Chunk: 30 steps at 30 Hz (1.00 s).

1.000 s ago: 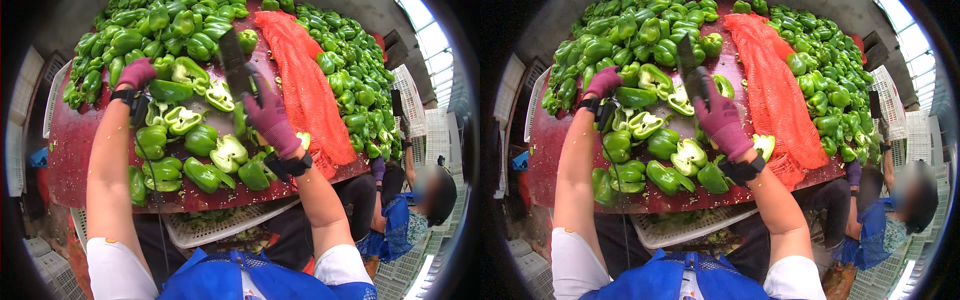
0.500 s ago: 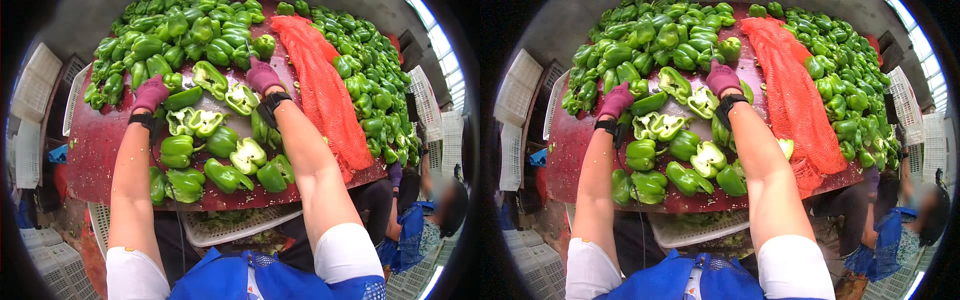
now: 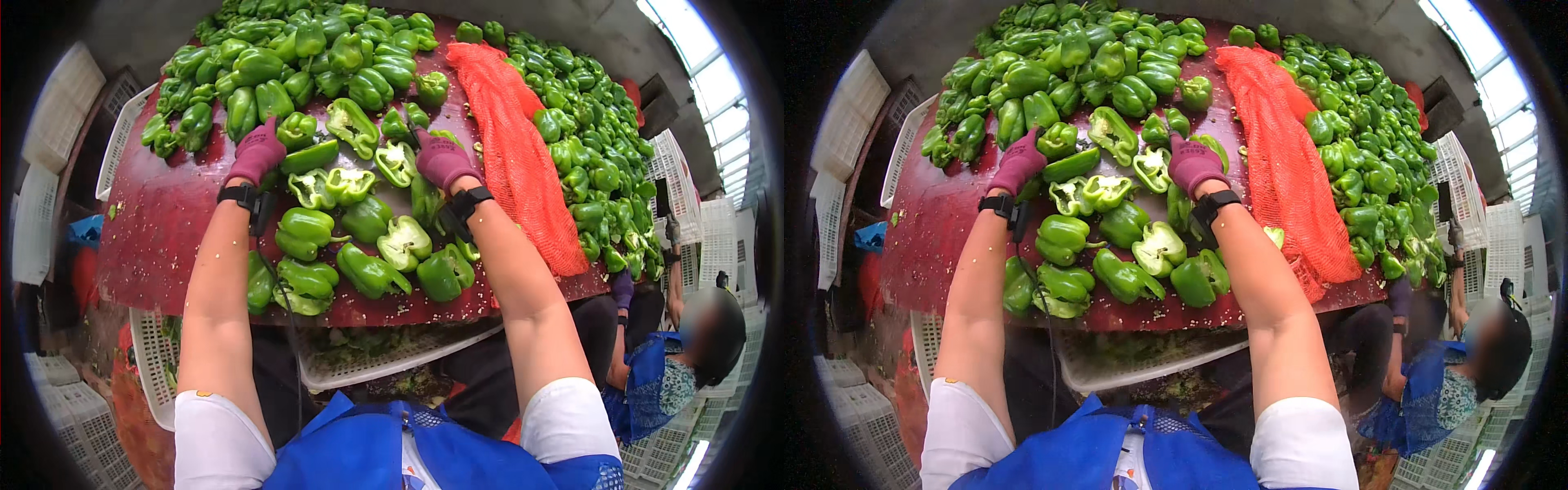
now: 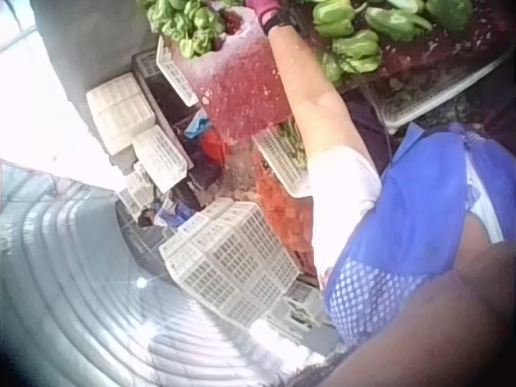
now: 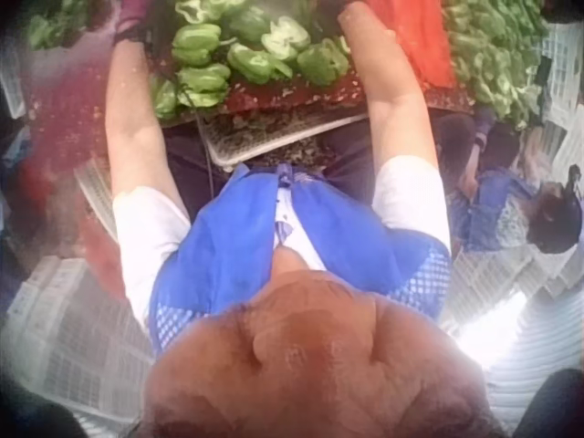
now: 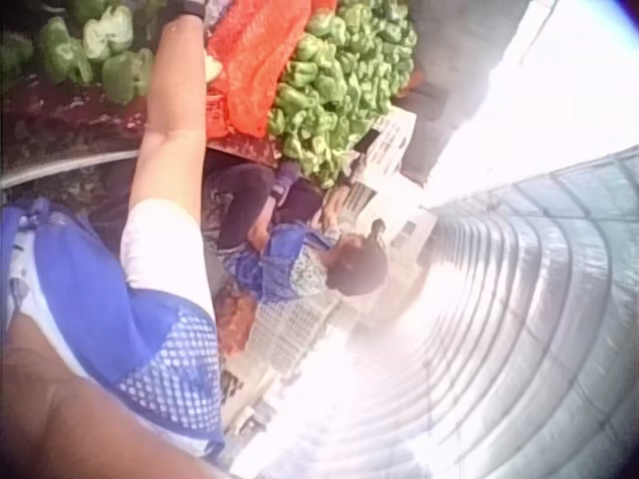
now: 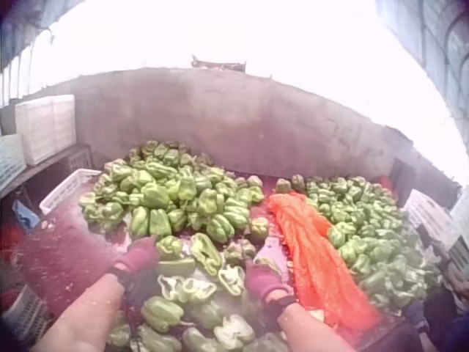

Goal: Cutting and cleaning green bell peppers at a work station.

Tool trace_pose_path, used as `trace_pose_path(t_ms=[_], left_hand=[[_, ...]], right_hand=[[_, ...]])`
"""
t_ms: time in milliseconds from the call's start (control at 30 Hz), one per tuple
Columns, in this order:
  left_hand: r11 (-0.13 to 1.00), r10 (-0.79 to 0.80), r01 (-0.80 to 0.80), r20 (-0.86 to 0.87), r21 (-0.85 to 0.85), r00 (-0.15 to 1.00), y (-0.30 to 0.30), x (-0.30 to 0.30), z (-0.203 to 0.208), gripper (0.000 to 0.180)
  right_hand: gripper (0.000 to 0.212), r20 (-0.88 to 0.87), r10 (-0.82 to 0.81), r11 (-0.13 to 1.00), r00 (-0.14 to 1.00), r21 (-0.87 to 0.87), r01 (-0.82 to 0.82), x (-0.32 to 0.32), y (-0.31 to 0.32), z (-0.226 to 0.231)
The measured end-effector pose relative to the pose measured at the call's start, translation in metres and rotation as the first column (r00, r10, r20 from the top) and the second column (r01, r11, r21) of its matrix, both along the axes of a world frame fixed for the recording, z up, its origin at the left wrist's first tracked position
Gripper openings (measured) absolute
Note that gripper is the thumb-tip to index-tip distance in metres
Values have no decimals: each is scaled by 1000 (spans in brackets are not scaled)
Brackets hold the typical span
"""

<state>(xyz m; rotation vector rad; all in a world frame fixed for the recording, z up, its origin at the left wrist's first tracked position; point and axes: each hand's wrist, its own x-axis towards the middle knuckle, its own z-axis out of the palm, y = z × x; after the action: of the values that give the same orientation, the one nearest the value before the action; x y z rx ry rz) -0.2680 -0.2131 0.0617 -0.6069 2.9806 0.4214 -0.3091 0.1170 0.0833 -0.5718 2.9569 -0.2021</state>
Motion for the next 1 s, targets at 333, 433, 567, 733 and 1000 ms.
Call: trace_pose_path(t_ms=[333,433,567,733,1000], left_hand=[[942,82,77,-446,327,891,-20,30,-23,48],[973,-27,119,-418,196,908,-11,24,-28,48],[978,-95,159,-395,132,914,-8,29,-26,44],[959,-2,77,-264,272,965,-11,27,-17,38],[962,-3,77,-269,264,963,-4,28,-15,43]], right_hand=[[58,-264,225,864,938,-392,-317,75,-64,37],[54,-147,226,901,963,-344,-264,80,-73,46],[56,-131,219,875,967,-411,-254,75,-80,33],[60,-181,-2,877,983,-473,-85,58,-46,46],[56,-688,-170,909,705,-386,-157,-40,21,81]])
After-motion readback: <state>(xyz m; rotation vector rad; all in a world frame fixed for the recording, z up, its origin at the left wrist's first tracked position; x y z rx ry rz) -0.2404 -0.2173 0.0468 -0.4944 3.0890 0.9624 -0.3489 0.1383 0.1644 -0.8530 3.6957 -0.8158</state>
